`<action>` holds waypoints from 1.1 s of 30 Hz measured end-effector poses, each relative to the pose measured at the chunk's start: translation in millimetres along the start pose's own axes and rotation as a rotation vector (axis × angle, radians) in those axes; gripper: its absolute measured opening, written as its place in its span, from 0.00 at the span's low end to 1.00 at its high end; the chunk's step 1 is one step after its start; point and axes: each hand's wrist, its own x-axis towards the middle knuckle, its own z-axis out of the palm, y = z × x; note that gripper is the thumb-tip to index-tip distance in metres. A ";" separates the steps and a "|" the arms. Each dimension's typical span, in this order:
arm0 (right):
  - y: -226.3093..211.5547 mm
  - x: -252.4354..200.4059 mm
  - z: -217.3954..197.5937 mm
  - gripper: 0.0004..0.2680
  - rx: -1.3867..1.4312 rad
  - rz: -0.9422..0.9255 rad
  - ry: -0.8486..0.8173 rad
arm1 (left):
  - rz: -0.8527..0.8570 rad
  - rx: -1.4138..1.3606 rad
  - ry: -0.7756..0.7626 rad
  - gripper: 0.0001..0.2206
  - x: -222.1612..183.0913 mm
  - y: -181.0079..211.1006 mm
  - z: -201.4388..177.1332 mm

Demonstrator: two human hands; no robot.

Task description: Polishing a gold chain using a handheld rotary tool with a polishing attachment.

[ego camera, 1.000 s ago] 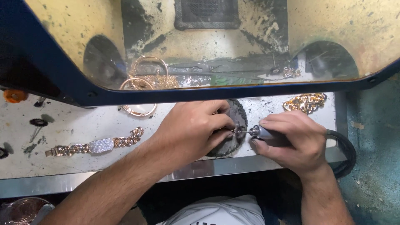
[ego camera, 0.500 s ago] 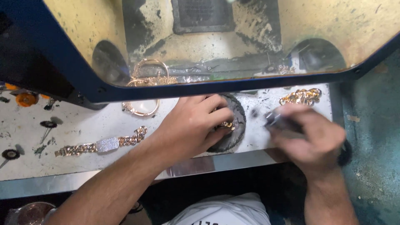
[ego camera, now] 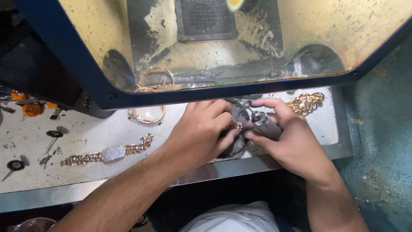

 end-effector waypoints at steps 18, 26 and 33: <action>-29.6 6.3 10.1 0.21 -0.147 0.194 0.101 | 0.071 -0.067 0.010 0.04 5.0 -2.6 -10.2; 17.5 -0.2 12.9 0.19 -0.089 -0.168 0.348 | 0.061 0.025 -0.050 0.07 2.8 -2.8 -8.8; 31.3 -1.5 7.3 0.14 -0.389 -0.193 0.442 | 0.050 -0.053 -0.024 0.06 7.3 -2.1 -12.9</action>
